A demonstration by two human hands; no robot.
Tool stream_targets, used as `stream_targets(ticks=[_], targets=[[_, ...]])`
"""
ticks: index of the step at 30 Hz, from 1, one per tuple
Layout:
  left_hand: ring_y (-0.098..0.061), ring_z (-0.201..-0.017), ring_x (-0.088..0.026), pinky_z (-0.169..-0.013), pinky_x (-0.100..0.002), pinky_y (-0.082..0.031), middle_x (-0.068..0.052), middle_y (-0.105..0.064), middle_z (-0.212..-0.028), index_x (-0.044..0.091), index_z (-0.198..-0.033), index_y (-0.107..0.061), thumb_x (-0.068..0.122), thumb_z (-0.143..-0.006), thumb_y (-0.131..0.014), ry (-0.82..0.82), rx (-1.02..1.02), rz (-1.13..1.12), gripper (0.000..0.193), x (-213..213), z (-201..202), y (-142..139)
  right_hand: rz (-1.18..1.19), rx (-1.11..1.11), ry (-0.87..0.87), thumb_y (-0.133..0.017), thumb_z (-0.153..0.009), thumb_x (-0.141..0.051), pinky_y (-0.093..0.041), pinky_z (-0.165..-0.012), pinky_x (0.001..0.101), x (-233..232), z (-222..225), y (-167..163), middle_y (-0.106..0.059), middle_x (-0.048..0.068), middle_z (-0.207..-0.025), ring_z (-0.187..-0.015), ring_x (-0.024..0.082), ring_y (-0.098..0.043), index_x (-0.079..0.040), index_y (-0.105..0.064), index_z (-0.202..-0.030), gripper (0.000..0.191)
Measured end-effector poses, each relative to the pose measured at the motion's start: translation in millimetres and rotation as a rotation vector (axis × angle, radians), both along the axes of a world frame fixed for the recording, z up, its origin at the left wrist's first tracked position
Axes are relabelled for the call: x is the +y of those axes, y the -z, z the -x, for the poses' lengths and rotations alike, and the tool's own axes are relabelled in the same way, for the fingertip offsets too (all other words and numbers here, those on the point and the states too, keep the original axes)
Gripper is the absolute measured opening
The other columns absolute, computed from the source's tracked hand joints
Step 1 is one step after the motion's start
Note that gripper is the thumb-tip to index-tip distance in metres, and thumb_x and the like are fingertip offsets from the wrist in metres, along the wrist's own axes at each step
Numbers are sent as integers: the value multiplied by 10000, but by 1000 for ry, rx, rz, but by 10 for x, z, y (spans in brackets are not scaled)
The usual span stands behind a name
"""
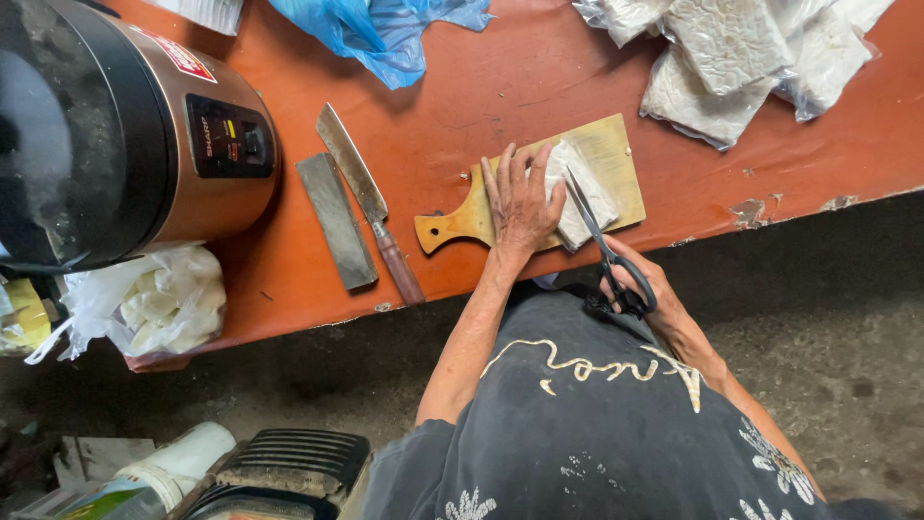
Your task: The person repeatedly cuts vacuum-sealed packs of white rice noodles on a wooden cutting board using scissors. After each cut, the person places the opened pack into a blue plastic bag. The process is repeated for multiple packs throughout the clip.
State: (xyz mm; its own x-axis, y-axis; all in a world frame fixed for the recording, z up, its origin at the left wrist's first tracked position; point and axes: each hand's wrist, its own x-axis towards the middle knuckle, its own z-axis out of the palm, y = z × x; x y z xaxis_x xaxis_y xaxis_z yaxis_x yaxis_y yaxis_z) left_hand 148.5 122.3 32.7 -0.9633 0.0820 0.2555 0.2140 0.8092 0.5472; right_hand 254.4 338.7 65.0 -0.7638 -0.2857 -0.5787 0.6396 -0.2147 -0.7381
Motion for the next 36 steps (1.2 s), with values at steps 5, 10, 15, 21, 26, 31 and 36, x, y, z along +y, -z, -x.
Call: stream_targets(ticks=[5, 10, 15, 21, 26, 31, 36], targets=[[-444, -1372, -330, -1233, -683, -259, -99, -520, -1282, 158, -1402, -545, 273, -955, -671, -46, 47, 85, 478, 45, 55, 77, 21, -6, 114, -609, -974, -353, -440, -540, 263, -221, 208, 72, -474, 35, -734, -571, 148, -527, -3, -334, -1605, 772], [-449, -1369, -331, -1219, -683, -270, -101, -521, -1257, 162, -1382, -550, 260, -963, -665, -64, 77, 118, 446, 55, 78, 146, 192, -100, 222, -593, -988, -467, -450, -514, 268, -407, 529, 69, -585, 63, -732, -573, 150, -552, -107, -490, -1363, 531], [-458, -1363, -344, -1205, -690, -271, -116, -540, -1247, 140, -1335, -562, 238, -944, -657, -86, 118, 78, 415, 63, 131, 143, 348, -179, 231, -614, -992, -490, -418, -459, 236, -526, 917, 163, -593, 41, -712, -530, 124, -530, -125, -568, -1148, 400], [-483, -1336, -336, -1178, -656, -285, -95, -579, -1180, 117, -1119, -634, 201, -916, -648, -96, 104, -5, 220, 56, 404, 6, 324, -71, 152, -635, -985, -435, -360, -422, 206, -348, 851, 101, -551, 17, -691, -487, 85, -475, -114, -530, -1463, 585], [-543, -1194, -360, -1030, -470, -453, -149, -544, -1220, 58, -1124, -604, 133, -1038, -551, 9, -45, -318, 126, 110, 494, -122, 246, -48, 164, -635, -933, -421, -339, -406, 220, -58, 528, -141, -553, 54, -684, -452, 93, -451, -105, -429, -1518, 696], [-577, -1050, -347, -921, -432, -467, -155, -583, -1079, 23, -1020, -593, 88, -1060, -467, -58, -82, -600, 147, 72, 652, -119, 276, 30, 351, -662, -937, -424, -372, -481, 228, 394, 109, -357, -528, 56, -735, -544, 98, -469, -67, -403, -1568, 770], [-569, -1056, -310, -956, -404, -469, -151, -596, -1081, -8, -1065, -598, 184, -1084, -448, -23, 101, -724, 244, 360, 1498, -203, 187, 217, 438, -632, -974, -386, -415, -486, 229, 713, 341, -288, -551, 80, -738, -546, 121, -494, -79, -361, -1606, 754]])
